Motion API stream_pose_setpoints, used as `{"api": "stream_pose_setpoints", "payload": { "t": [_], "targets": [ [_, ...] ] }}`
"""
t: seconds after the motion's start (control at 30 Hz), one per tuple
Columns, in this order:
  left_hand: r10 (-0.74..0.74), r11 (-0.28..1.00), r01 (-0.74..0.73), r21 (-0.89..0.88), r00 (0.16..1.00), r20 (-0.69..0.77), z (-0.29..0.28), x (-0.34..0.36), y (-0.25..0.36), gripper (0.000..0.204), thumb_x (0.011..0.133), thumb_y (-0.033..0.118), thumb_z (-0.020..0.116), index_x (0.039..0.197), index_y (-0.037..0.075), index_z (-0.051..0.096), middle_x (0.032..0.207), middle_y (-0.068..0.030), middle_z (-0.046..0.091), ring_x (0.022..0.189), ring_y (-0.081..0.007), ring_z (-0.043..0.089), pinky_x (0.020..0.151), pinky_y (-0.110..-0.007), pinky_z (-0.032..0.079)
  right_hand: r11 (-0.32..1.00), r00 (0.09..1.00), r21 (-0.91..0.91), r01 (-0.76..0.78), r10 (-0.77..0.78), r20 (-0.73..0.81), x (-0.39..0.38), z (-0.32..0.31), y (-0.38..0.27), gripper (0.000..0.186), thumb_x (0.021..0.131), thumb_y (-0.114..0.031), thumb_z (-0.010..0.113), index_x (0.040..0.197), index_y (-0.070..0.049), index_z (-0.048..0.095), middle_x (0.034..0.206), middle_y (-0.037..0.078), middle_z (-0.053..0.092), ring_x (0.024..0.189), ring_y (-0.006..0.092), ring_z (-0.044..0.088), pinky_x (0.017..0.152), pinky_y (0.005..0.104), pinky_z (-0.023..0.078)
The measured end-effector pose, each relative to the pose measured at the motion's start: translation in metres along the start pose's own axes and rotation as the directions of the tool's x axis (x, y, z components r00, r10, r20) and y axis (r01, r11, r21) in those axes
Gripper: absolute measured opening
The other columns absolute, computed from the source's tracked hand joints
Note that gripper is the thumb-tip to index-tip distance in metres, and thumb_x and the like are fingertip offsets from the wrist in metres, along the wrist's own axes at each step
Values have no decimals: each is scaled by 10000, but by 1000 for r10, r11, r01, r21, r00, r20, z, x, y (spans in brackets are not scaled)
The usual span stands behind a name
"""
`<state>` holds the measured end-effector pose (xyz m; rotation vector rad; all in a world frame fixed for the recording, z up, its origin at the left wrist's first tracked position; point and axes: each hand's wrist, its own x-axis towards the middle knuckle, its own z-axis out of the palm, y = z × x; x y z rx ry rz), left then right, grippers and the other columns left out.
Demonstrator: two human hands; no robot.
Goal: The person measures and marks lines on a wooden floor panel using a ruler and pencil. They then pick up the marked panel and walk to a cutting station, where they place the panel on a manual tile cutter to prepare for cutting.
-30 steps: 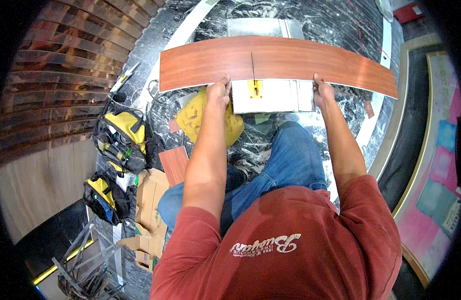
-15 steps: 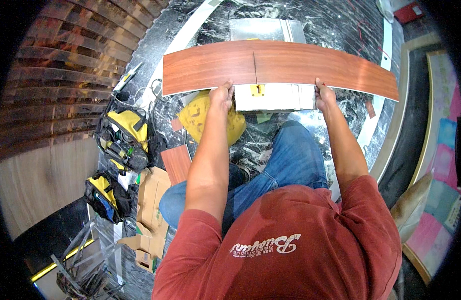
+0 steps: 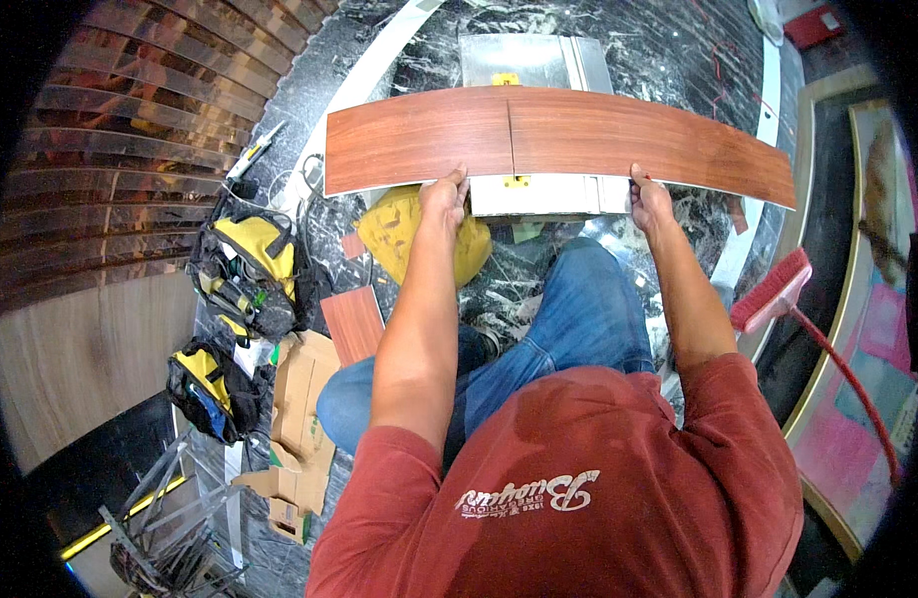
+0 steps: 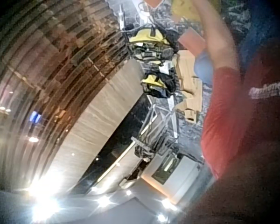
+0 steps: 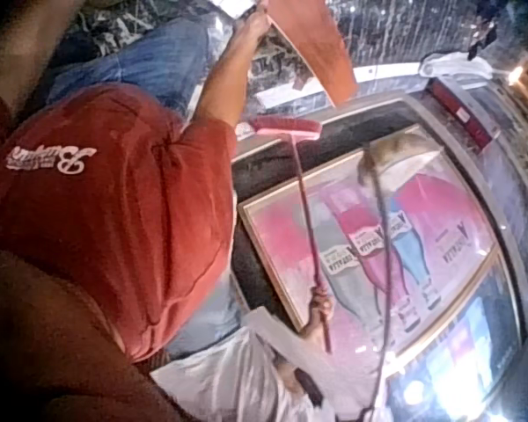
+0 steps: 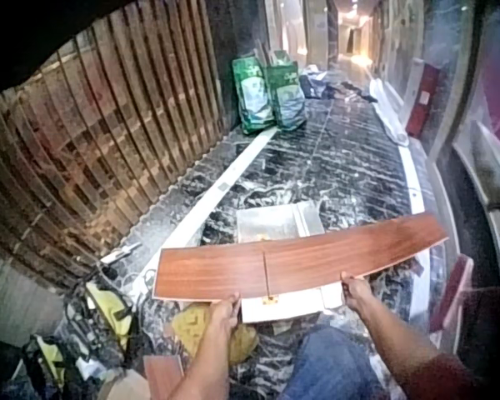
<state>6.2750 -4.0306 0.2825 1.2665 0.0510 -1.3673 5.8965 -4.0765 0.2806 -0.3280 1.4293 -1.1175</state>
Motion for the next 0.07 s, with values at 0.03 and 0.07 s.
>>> {"api": "stream_pose_setpoints", "payload": {
  "t": [0.03, 0.07],
  "targets": [
    [0, 1000, 0, -2, 1000, -2, -1, 1, -1, 483, 884, -71, 702, 1319, 23, 515, 1220, -134, 642, 1084, -258, 648, 937, -353, 556, 1000, 1000, -10, 7, -7, -6, 0, -1, 0, 159, 944, -207, 734, 847, -170, 613, 724, -61, 531, 603, 83, 449, 519, 234, 366],
    [5, 1000, -5, 0, 1000, -3, -1, 2, -2, 498, 879, -71, 707, 1327, 25, 512, 1223, -139, 642, 1082, -258, 650, 937, -351, 561, 1000, 1000, -20, 8, -8, 6, 0, -2, 0, 159, 947, -209, 731, 848, -160, 615, 719, -60, 530, 605, 83, 457, 519, 237, 371]
  ]
}}
